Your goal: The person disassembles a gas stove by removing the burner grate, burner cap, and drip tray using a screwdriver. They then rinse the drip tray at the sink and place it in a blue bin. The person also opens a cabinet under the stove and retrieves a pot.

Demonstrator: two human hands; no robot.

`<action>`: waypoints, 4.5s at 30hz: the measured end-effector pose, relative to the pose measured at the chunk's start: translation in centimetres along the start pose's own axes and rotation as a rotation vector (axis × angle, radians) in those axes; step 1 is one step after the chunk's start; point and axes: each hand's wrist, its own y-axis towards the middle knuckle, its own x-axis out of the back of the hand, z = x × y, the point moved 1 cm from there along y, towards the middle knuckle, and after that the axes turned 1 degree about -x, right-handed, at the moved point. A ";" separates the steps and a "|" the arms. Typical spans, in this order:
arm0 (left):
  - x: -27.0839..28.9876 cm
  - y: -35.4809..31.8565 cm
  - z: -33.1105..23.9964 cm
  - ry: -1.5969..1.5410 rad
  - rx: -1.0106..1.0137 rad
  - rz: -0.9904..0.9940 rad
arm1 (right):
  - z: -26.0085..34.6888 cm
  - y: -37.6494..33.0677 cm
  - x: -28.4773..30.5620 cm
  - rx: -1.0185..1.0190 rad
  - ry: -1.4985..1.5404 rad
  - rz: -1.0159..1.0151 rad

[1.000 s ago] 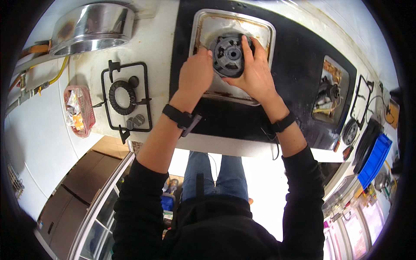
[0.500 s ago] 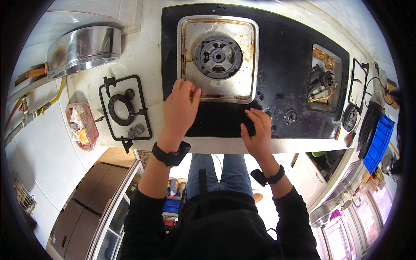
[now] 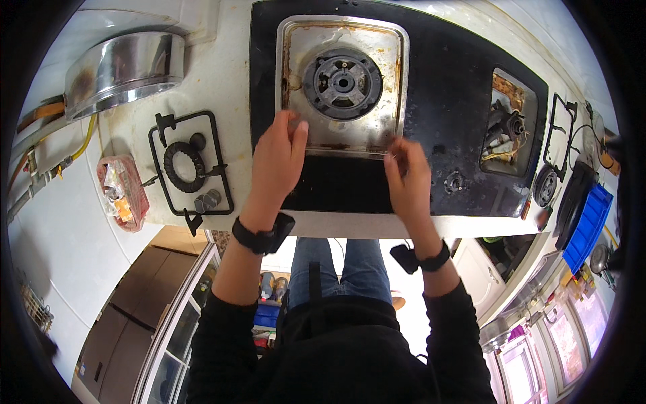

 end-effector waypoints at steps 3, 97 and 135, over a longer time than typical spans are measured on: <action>-0.5 3.2 0.0 0.074 -0.011 -0.006 | 0.8 5.8 -1.0 0.078 -0.022 -0.079; -1.9 -3.8 -2.0 -0.093 -0.161 -0.101 | 4.8 6.7 0.4 0.272 0.703 -0.256; -1.5 4.5 -0.6 0.226 0.051 0.025 | 7.2 6.9 -5.1 0.330 0.632 0.074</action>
